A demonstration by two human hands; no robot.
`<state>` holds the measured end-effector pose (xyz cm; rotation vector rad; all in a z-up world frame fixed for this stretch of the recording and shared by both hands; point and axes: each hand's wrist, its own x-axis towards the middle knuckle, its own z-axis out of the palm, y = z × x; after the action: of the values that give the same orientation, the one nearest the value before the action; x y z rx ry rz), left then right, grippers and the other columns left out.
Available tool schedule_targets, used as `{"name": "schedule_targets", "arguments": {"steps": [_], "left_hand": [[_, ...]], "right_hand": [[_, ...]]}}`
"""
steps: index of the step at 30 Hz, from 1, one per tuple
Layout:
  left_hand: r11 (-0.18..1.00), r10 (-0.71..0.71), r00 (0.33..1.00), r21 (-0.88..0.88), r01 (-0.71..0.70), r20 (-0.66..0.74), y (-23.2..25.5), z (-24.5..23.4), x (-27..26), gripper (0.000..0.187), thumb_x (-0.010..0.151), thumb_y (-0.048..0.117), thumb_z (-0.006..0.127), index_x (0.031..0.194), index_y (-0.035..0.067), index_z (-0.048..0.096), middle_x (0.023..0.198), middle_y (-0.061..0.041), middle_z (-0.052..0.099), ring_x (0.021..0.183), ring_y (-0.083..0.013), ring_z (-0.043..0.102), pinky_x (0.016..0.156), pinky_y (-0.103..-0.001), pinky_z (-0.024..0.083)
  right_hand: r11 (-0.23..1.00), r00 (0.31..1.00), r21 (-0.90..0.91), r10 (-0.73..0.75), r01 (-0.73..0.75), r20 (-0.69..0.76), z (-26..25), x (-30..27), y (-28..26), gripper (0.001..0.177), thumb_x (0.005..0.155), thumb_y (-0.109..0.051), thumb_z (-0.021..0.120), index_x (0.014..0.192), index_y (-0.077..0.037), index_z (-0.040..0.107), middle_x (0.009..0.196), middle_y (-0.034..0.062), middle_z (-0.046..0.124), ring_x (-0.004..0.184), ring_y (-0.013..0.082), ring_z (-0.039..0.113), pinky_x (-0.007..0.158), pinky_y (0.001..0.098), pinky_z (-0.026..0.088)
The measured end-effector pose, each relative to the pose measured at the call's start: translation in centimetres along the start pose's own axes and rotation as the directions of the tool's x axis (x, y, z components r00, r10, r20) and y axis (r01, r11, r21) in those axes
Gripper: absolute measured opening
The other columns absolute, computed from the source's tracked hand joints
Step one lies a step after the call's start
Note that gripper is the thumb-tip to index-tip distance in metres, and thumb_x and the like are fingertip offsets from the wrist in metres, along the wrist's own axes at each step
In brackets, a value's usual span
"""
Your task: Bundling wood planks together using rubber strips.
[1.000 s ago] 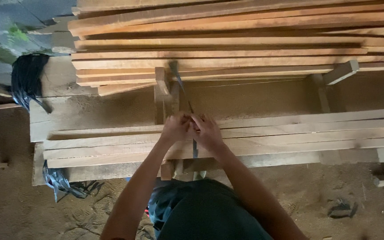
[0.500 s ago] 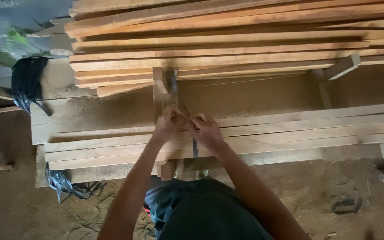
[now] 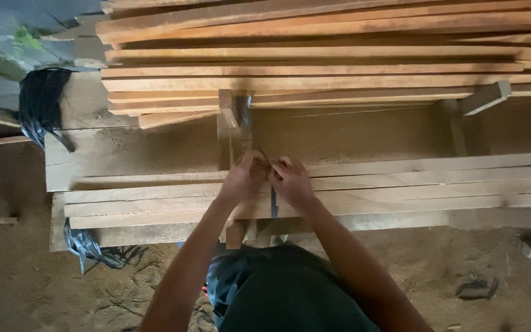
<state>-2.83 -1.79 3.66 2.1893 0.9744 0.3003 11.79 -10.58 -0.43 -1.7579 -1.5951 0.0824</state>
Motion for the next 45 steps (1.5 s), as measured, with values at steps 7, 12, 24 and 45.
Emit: {"name": "schedule_targets", "arguments": {"steps": [7,12,24,45], "left_hand": [[0.975,-0.159,0.986,-0.151,0.165,0.051,-2.9,2.6,0.7,0.038,0.089,0.02,0.074,0.124,0.024,0.062,0.123,-0.013,0.067,0.117,-0.0401,0.066,0.093,-0.054,0.058],[0.983,-0.125,0.991,-0.142,0.117,-0.048,-4.5,4.4,0.6,0.029,0.091,0.017,0.071,0.115,0.02,0.055,0.111,-0.011,0.065,0.112,-0.0362,0.067,0.09,-0.052,0.056],[0.992,-0.122,0.992,-0.039,0.123,0.007,-0.9,1.9,0.4,0.024,0.1,0.022,0.061,0.103,0.011,0.04,0.09,-0.028,0.067,0.088,-0.0529,0.07,0.074,-0.063,0.054],[0.951,0.309,0.863,0.125,-0.282,-0.399,-5.3,4.7,1.0,0.018,0.08,0.012,0.082,0.093,0.016,0.071,0.089,-0.012,0.071,0.087,-0.0372,0.072,0.073,-0.046,0.058]], "right_hand": [[0.999,0.999,0.039,0.017,-0.019,0.035,0.3,-0.3,0.7,0.015,0.093,-0.007,0.07,0.107,-0.011,0.073,0.094,0.0116,0.065,0.077,0.0369,0.067,0.058,0.0433,0.055],[0.997,0.999,0.071,0.0,-0.004,0.051,-1.1,0.5,-0.7,0.019,0.093,-0.005,0.07,0.112,-0.008,0.073,0.092,0.0216,0.068,0.078,0.0417,0.068,0.063,0.0488,0.055],[0.98,0.929,0.078,0.144,-0.181,0.34,-1.6,1.0,0.8,0.02,0.1,-0.026,0.064,0.099,-0.007,0.07,0.084,0.0186,0.064,0.074,0.0445,0.063,0.059,0.0507,0.052],[0.743,0.346,-0.078,0.398,-0.664,0.85,-4.9,9.7,0.6,0.054,0.088,-0.025,0.074,0.126,0.01,0.061,0.121,0.0221,0.062,0.121,0.0355,0.059,0.108,0.0444,0.039]]}}
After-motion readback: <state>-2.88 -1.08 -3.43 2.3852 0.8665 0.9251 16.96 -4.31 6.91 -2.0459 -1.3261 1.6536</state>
